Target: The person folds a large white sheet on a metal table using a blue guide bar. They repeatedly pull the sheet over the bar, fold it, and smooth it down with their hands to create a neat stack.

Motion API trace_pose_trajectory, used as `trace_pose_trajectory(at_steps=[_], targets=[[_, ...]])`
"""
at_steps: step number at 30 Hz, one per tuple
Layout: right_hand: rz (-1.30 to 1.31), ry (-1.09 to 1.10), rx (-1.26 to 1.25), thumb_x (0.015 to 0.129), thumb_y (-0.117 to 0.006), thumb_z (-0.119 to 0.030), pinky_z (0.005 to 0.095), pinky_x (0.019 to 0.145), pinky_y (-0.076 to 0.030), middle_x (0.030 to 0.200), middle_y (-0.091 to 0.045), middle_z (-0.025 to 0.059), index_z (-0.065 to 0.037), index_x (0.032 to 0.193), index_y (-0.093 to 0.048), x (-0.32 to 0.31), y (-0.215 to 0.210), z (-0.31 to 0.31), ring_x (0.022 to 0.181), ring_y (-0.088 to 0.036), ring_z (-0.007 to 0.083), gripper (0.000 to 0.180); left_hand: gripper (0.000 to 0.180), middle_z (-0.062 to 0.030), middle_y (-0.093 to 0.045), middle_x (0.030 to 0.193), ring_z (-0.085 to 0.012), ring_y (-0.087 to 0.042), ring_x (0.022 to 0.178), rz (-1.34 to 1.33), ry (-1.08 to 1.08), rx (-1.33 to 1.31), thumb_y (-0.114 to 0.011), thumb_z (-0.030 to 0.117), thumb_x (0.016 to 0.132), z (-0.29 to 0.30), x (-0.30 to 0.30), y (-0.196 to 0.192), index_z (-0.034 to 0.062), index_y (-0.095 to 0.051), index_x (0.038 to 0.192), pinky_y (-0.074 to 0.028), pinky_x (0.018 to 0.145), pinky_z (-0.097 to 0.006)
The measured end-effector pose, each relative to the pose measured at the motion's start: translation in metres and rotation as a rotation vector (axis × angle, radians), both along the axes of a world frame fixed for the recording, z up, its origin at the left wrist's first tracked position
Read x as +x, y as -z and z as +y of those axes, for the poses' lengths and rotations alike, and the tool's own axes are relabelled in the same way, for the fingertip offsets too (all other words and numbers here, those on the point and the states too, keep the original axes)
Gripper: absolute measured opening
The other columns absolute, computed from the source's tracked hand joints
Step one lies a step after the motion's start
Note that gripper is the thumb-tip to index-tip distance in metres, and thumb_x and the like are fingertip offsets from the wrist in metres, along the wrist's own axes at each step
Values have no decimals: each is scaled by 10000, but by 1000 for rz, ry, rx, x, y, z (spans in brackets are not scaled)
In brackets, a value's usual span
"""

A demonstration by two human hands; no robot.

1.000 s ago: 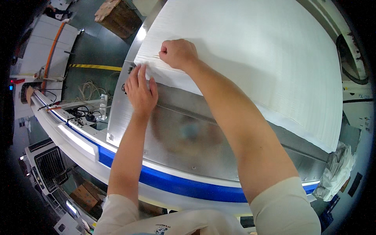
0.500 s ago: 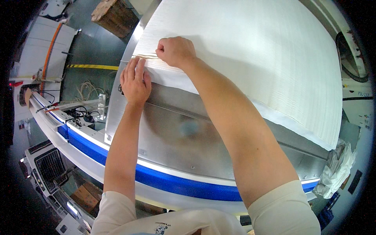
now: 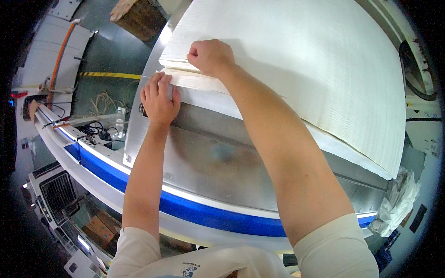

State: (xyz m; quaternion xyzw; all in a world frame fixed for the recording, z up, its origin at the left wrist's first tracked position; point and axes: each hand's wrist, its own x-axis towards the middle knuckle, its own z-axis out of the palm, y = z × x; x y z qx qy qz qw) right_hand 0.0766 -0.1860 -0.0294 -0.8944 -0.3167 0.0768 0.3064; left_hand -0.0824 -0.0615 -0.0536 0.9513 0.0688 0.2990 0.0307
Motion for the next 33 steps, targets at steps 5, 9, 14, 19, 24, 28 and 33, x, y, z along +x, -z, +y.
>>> trace_pose_trajectory(at_steps=[5, 9, 14, 19, 24, 28, 33], targets=[[58, 14, -23, 760, -566, -309, 372, 682, -501, 755, -663, 31, -184, 810, -670, -1, -4, 0, 733, -626, 248, 171, 360, -71, -541, 1114, -274, -502, 1046, 28, -25, -6, -578, 213, 730, -1, 12, -2, 121, -542, 1076, -341, 907, -419], [27, 1, -40, 763, -568, -323, 369, 699, -499, 775, -667, 26, -173, 804, -665, -1, -5, 1, 746, -629, 245, 183, 364, -61, -538, 1117, -270, -499, 1044, 43, -26, 10, -584, 214, 722, 0, 13, -2, 134, -546, 1075, -337, 910, -423], [-59, -126, -19, 764, -597, -361, 372, 714, -496, 792, -666, 47, -148, 827, -647, -3, -6, -9, 771, -631, 251, 227, 368, -55, -532, 1131, -269, -495, 1065, 0, -40, -11, -596, 210, 720, -1, 0, 6, 146, -547, 1079, -332, 924, -424], [-143, -124, -17, 760, -643, -370, 330, 621, -466, 680, -608, -1, -122, 848, -622, 0, 3, -8, 650, -584, 179, 264, 369, -54, -535, 1135, -267, -488, 1094, 15, -63, -10, -604, 211, 726, -4, -14, 7, 152, -548, 1086, -321, 948, -427], [-101, -108, -44, 778, -629, -367, 334, 627, -468, 709, -620, 0, -127, 845, -617, -2, 3, -4, 664, -590, 178, 249, 373, -51, -533, 1141, -266, -484, 1104, 18, -72, -15, -605, 212, 732, -3, -26, 6, 150, -547, 1095, -316, 960, -430], [-41, -109, -45, 793, -613, -347, 343, 636, -474, 744, -629, 26, -124, 860, -624, -5, -4, -4, 685, -599, 203, 234, 351, -53, -535, 1137, -270, -486, 1097, 12, -70, -8, -604, 210, 725, -4, -27, 2, 141, -553, 1066, -317, 957, -433], [-75, -163, 198, 811, -513, -289, 441, 685, -488, 816, -619, 115, -99, 804, -618, -34, -18, -39, 769, -610, 311, 217, 321, -59, -538, 1137, -281, -508, 1059, 176, 147, 76, -610, 210, 697, 12, -11, -24, 125, -552, 1001, -350, 931, -427]])
